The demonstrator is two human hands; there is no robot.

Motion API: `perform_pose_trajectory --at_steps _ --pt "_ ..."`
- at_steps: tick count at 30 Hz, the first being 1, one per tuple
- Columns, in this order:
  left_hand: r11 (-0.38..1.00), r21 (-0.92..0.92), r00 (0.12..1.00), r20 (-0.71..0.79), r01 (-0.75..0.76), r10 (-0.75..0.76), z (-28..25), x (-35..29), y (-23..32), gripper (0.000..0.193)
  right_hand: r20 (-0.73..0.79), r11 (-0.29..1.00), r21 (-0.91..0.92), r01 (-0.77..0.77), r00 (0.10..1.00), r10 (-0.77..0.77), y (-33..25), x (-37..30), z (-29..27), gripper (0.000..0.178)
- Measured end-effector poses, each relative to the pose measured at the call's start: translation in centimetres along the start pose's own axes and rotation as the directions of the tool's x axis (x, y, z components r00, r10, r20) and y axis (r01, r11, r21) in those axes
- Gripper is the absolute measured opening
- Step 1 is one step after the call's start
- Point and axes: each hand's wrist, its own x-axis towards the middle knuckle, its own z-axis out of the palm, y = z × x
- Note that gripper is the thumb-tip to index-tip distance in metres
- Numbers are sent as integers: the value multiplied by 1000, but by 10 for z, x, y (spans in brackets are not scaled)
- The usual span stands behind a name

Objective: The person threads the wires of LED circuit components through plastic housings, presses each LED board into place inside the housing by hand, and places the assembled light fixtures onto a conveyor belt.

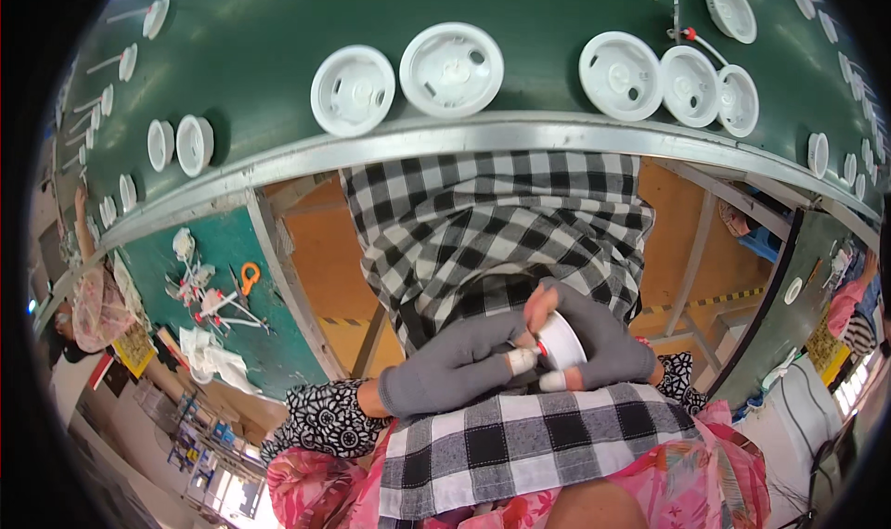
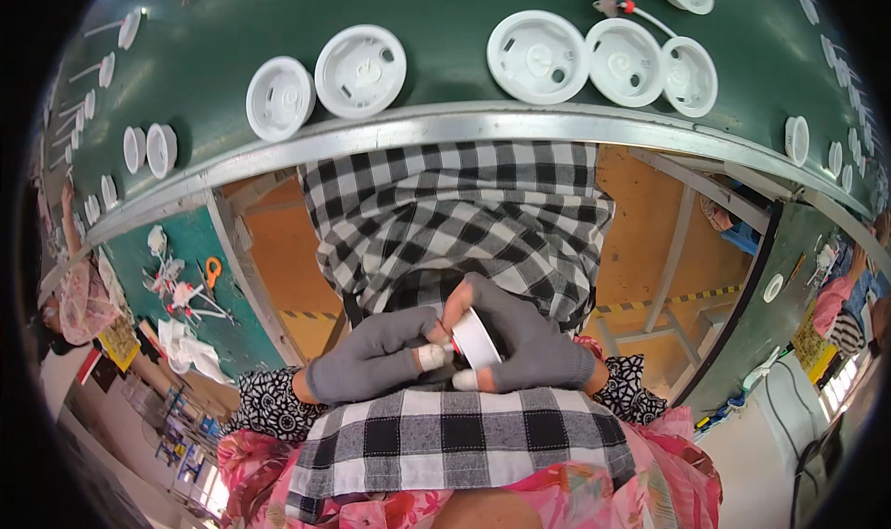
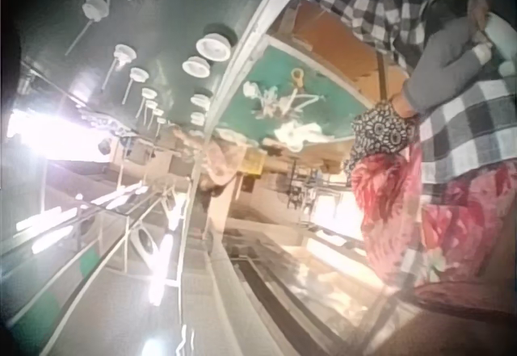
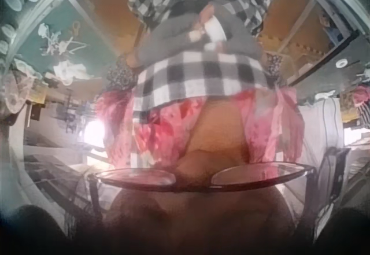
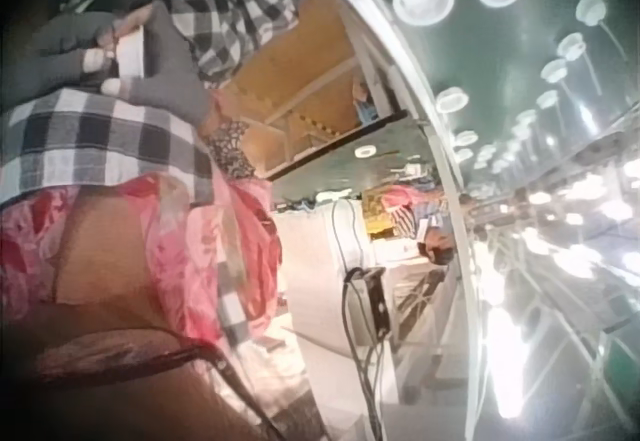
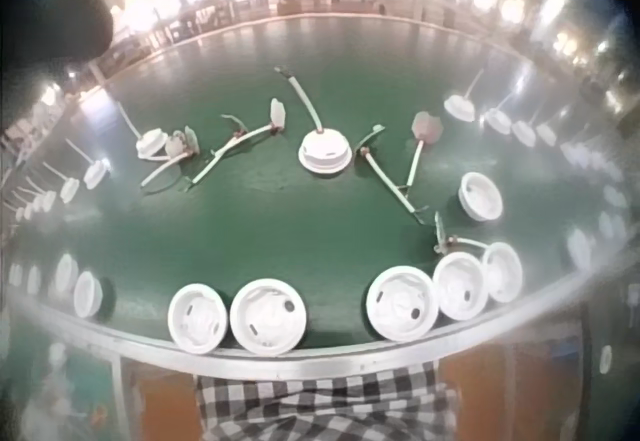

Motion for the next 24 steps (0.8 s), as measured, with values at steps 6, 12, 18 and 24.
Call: perform_pose_trajectory --at_steps 6,12,18,24 --pt "64 992 762 45 -112 646 14 25 37 70 -314 970 -171 -173 943 113 -20 27 -3 77" --pt "84 988 602 12 -131 798 1 48 -2 70 -289 920 -390 22 946 -145 -28 36 11 92" --pt "815 521 848 -284 -255 447 -21 21 7 96 29 454 -864 217 923 -384 -69 14 -25 68" --pt "930 271 918 -240 -248 315 -14 19 12 101 453 -116 -878 464 729 -513 -61 22 -12 32"
